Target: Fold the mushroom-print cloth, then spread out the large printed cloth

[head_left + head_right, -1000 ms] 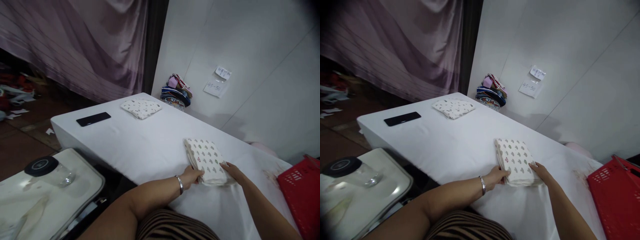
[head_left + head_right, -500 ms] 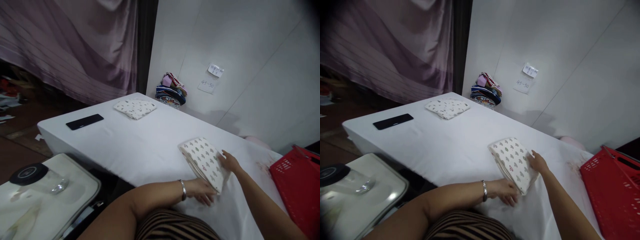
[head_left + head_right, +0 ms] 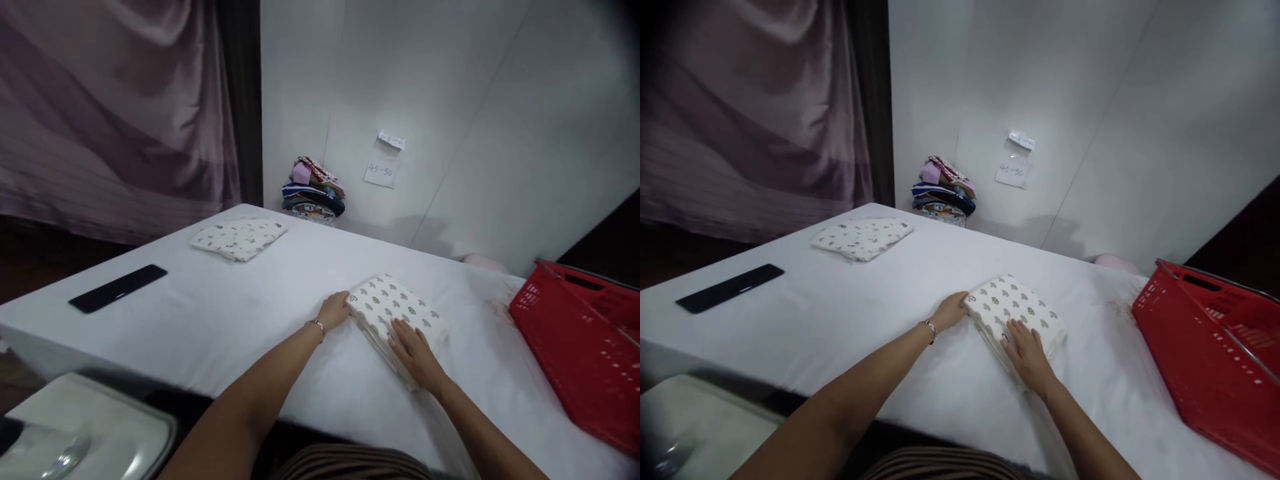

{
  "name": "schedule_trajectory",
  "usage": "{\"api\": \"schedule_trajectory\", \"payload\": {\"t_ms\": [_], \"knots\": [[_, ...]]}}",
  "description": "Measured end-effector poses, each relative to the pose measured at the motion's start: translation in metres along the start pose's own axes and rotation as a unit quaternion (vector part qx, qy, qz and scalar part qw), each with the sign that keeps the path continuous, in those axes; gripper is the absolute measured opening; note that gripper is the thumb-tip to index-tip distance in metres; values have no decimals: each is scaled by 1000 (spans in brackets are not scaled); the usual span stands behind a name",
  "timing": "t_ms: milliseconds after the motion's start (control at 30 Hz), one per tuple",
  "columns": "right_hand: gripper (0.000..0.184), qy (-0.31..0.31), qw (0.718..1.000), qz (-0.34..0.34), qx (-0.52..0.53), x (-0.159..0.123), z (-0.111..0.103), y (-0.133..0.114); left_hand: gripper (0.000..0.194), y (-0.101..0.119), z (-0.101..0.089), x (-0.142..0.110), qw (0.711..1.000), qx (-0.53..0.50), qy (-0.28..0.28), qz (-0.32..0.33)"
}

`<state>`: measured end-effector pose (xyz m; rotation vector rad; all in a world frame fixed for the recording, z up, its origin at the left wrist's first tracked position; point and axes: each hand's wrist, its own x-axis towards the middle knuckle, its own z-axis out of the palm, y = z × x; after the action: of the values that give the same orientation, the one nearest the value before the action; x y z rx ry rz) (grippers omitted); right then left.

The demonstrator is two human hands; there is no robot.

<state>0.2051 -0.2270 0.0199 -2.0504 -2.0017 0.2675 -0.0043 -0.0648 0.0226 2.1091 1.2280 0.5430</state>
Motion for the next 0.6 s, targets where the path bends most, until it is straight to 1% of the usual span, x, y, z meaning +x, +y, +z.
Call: {"api": "schedule_trajectory", "payload": {"t_ms": [100, 200, 267, 367, 433, 500, 600], "knots": [[57, 7, 998, -21, -56, -14, 5, -5, 51, -5, 1, 6, 1000, 5, -8, 23], [58, 30, 993, -38, -112, -23, 20, -5, 53, -9, 2, 11, 997, 10, -19, 68], [58, 53, 989, -43, -130, -24, 30, -3, 51, -11, 2, 12, 996, 5, -20, 87], [61, 75, 987, -55, -132, -21, 38, -2, 47, -13, -1, 10, 995, -5, -1, 104], [62, 78, 987, -65, -128, -18, 38, -5, 46, -16, -7, 4, 993, 4, 24, 119], [63, 72, 987, -82, -121, -16, 36, -13, 45, -24, -17, -7, 991, 20, 52, 124], [61, 42, 984, -137, -104, -5, 32, -33, 44, -48, -38, -34, 990, 43, 93, 94]]}}
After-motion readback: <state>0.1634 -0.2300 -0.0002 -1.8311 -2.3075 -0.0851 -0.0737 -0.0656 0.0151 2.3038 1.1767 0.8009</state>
